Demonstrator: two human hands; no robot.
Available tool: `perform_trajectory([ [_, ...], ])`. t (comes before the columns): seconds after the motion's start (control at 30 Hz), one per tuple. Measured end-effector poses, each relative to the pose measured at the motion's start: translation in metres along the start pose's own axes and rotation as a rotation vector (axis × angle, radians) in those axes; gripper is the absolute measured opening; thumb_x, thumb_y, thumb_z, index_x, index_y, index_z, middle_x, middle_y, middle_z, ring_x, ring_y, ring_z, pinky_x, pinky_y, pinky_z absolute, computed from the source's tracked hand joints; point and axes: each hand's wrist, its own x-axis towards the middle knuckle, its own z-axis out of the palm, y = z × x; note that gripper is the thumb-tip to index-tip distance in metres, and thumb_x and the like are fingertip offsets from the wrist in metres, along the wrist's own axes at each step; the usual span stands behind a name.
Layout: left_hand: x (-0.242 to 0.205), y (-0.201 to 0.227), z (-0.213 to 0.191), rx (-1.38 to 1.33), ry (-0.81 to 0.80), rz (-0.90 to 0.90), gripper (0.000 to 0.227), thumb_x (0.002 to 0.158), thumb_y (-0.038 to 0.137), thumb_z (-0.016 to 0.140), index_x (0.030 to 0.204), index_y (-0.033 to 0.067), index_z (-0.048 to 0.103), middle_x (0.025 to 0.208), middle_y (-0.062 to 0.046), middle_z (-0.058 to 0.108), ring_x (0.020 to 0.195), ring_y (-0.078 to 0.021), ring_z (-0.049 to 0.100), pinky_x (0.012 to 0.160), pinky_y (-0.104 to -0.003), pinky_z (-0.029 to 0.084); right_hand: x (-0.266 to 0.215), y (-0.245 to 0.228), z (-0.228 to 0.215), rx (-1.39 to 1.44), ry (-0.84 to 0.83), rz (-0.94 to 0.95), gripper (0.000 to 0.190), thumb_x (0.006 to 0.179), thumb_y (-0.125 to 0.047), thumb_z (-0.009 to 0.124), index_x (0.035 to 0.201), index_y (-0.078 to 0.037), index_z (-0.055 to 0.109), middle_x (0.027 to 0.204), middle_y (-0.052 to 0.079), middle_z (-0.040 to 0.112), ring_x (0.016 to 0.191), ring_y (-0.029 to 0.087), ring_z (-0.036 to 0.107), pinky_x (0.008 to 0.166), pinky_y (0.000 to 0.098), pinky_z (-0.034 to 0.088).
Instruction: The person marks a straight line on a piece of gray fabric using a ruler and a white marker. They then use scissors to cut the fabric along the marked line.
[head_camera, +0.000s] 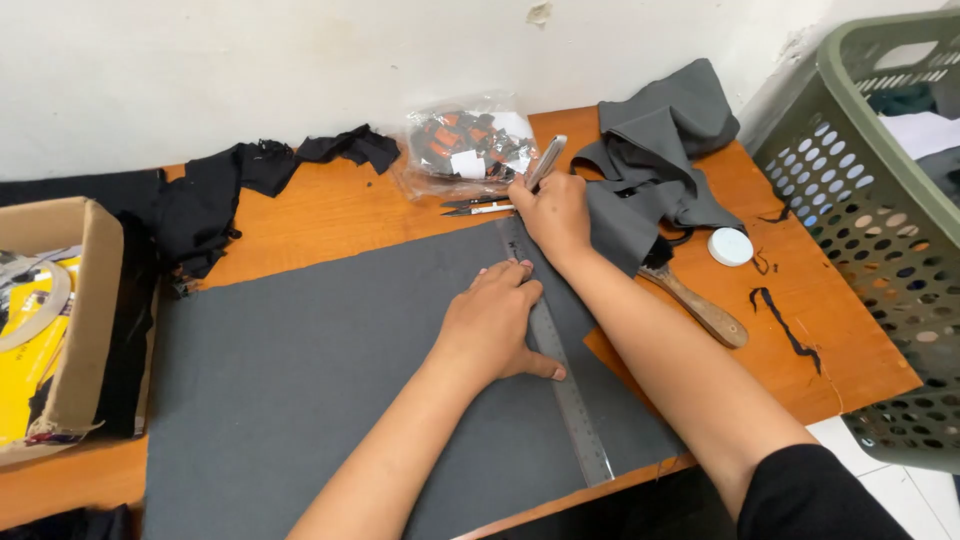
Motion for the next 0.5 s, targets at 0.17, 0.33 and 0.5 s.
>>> perform_trajectory([
  [0.17, -0.004, 0.007, -0.009, -0.013, -0.018, -0.009, 0.077, 0.049, 0.034, 0.081, 0.108, -0.0051, 0.053, 0.121, -0.023, 0.046, 0.122, -0.0353, 0.034, 0.101, -0.047, 0.023, -0.01, -0.027, -0.04, -0.013, 0.013, -0.035, 0.028, 0.074, -0.01, 0.06, 0.051, -0.003, 0.046, 0.04, 0.014, 0.049, 0.042, 0.028, 0.054, 0.037, 0.0307, 0.037],
  [0.33, -0.002, 0.003, -0.004, -0.025, -0.016, -0.017, 0.076, 0.049, 0.033, 0.082, 0.108, -0.0052, 0.053, 0.121, -0.023, 0.045, 0.123, -0.0351, 0.033, 0.102, -0.047, 0.023, -0.055, -0.059, -0.1, -0.086, -0.226, 0.087, 0.03, 0.075, -0.016, 0.061, 0.052, -0.006, 0.044, 0.039, 0.009, 0.05, 0.04, 0.021, 0.052, 0.038, 0.0283, 0.037],
  [0.5, -0.004, 0.001, -0.001, 0.004, 0.036, -0.006, 0.078, 0.045, 0.036, 0.083, 0.106, -0.0037, 0.055, 0.118, -0.022, 0.048, 0.121, -0.0338, 0.035, 0.101, -0.046, 0.024, -0.091, -0.061, -0.122, -0.061, -0.27, 0.081, 0.035, 0.073, -0.013, 0.063, 0.047, -0.007, 0.039, 0.032, 0.008, 0.039, 0.032, 0.018, 0.042, 0.034, 0.024, 0.032],
])
